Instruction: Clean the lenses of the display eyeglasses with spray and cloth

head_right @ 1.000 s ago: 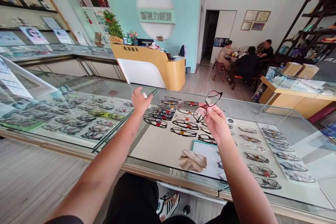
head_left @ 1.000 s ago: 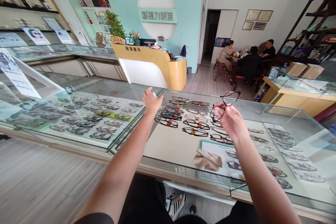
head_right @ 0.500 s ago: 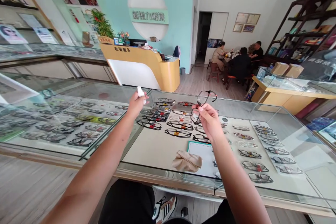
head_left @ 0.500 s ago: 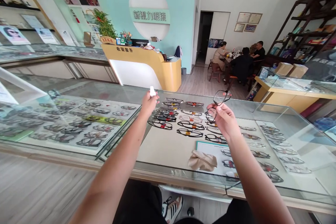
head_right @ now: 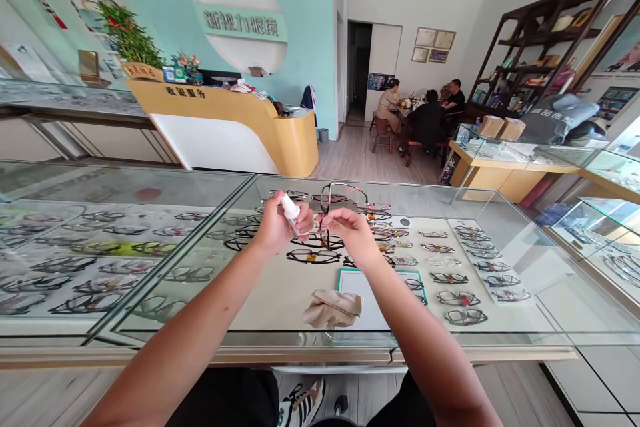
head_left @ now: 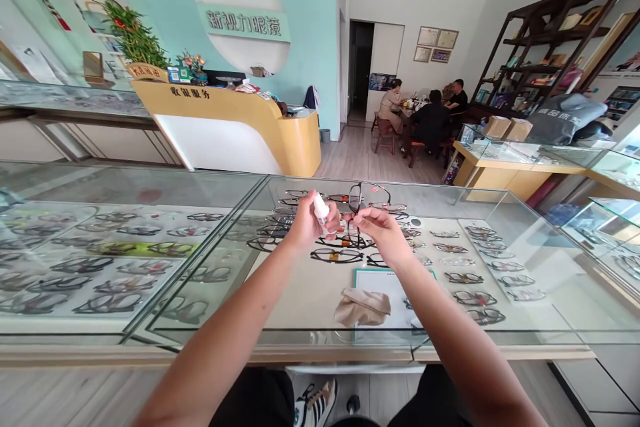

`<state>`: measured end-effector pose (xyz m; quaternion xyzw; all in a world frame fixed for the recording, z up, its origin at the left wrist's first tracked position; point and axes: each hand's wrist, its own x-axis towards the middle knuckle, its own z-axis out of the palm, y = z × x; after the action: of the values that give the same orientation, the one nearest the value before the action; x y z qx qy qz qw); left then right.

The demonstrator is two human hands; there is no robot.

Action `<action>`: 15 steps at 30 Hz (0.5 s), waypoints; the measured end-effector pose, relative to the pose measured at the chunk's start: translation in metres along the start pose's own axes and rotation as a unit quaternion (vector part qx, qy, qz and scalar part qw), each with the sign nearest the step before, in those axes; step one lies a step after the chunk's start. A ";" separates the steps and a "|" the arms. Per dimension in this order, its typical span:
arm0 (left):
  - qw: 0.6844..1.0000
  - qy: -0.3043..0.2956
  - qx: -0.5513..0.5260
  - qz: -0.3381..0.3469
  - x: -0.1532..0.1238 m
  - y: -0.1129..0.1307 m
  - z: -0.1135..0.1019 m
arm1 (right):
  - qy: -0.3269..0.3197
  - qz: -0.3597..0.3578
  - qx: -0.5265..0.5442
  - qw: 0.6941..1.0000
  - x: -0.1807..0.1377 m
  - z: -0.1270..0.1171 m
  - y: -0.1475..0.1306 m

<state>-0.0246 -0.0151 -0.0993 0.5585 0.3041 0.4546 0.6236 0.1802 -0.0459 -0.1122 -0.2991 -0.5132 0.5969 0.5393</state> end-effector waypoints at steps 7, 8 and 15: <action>0.980 0.112 0.142 0.088 0.004 -0.025 -0.010 | -0.003 0.039 0.024 0.999 -0.003 0.009 0.008; 0.976 0.119 0.156 0.094 0.004 -0.027 -0.010 | -0.007 0.043 0.027 0.999 -0.004 0.010 0.008; 0.963 0.130 0.214 0.101 0.000 -0.026 -0.007 | -0.024 0.052 0.027 0.998 -0.008 0.012 0.007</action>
<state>-0.0249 -0.0114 -0.1257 0.6427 0.4149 0.5083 0.3956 0.1688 -0.0562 -0.1168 -0.2966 -0.4930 0.6450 0.5030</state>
